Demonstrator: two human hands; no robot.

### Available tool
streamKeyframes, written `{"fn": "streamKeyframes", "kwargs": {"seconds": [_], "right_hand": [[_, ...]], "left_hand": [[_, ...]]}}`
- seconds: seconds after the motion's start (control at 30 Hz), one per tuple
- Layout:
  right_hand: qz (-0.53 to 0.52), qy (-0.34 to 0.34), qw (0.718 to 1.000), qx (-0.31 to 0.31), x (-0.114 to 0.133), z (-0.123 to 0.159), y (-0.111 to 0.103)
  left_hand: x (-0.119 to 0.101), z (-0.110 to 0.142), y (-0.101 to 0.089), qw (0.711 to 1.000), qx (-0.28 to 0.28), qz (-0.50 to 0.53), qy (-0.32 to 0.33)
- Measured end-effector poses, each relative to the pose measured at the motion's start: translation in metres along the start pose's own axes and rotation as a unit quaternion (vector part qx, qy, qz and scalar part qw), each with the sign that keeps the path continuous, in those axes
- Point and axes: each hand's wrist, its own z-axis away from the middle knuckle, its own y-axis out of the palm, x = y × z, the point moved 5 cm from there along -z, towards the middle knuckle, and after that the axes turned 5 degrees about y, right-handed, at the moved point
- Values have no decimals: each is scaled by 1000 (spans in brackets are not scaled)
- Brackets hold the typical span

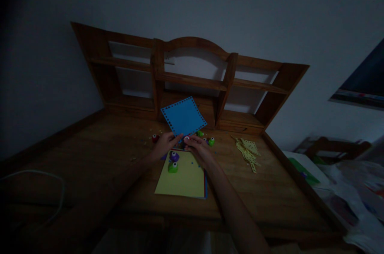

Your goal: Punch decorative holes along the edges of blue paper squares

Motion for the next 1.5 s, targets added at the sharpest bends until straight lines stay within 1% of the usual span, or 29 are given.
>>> {"fn": "streamKeyframes", "kwargs": {"seconds": [0.27,0.5,0.7,0.87,1.03,1.17,1.27,1.37,1.5], "right_hand": [[2,2,1000,-1,-1,-1,-1],[1,-1,1000,-7,-4,-4,-4],[7,5,1000,-11,-2,-2,-4],[10,2,1000,0,0,1,-1],[18,4,1000,4,-1,0,-2],[19,2,1000,6,-2,-1,-3],[23,5,1000,6,-3,-1,-4],[27,3,1000,-5,-4,-3,-6],[54,6,998,-12,-4,-3,-5]], "left_hand": [[0,0,1,1000,5,5,-8],[-5,0,-1,1000,2,-17,-10],[-3,1,-1,999,4,-35,-15],[-4,1,0,999,14,-37,-7],[-5,1,0,1000,9,-26,-10],[-6,1,0,999,6,-37,-6],[-6,1,0,999,10,-42,-3],[-4,1,1,999,19,-40,-14],[-2,1,3,998,37,-47,-21]]}}
